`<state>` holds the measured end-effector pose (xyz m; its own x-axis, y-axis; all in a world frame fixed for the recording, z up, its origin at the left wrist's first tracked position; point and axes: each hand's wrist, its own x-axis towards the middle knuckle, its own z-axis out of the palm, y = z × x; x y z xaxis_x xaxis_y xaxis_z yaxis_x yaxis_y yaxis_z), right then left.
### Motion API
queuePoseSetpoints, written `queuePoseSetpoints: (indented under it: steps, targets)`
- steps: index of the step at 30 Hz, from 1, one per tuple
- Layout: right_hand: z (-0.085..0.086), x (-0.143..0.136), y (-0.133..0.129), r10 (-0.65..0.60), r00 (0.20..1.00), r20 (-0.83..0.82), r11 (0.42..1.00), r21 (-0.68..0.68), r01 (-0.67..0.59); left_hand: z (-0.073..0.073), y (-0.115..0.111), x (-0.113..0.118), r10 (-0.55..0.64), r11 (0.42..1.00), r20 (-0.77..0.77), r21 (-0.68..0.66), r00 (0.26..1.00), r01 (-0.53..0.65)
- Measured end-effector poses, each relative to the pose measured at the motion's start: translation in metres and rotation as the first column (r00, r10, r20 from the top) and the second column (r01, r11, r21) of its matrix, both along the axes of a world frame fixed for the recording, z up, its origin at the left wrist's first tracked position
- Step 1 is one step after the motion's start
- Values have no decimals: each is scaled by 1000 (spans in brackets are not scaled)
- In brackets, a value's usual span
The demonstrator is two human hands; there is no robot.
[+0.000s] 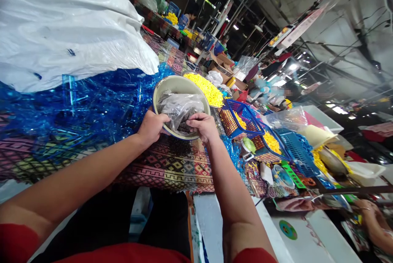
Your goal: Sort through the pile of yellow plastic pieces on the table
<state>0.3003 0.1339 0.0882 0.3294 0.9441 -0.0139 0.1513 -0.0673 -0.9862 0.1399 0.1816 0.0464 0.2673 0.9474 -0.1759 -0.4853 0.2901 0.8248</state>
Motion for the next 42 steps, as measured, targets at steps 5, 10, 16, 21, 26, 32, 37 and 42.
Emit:
queuePoseSetpoints:
  steps: [5,10,16,21,26,32,37,42]
  targets:
    - [10,26,-37,-128,987,-97,987,87,136,2,3,-2,82,992,19,98,996,-84]
    - [-18,28,-63,-205,975,-89,978,24,207,5,9,-3,163,982,90,82,983,-170]
    - [-39,6,-59,-28,1000,-5,996,-80,28,7,9,-4,176,982,114,54,978,-183]
    - [-36,32,-75,5,895,446,984,-164,76,8,8,-4,166,986,94,10,982,-167]
    - [-56,51,-92,318,467,825,916,-394,72,5,9,-3,161,985,102,47,982,-167]
    - [-61,31,-92,225,742,632,950,-313,-22,3,9,-3,154,984,96,70,983,-161]
    - [-47,12,-98,536,638,553,844,-330,-422,6,8,-4,137,990,66,24,988,-139]
    - [-49,5,-85,421,617,665,895,-197,-399,9,6,-5,133,991,57,-7,989,-133]
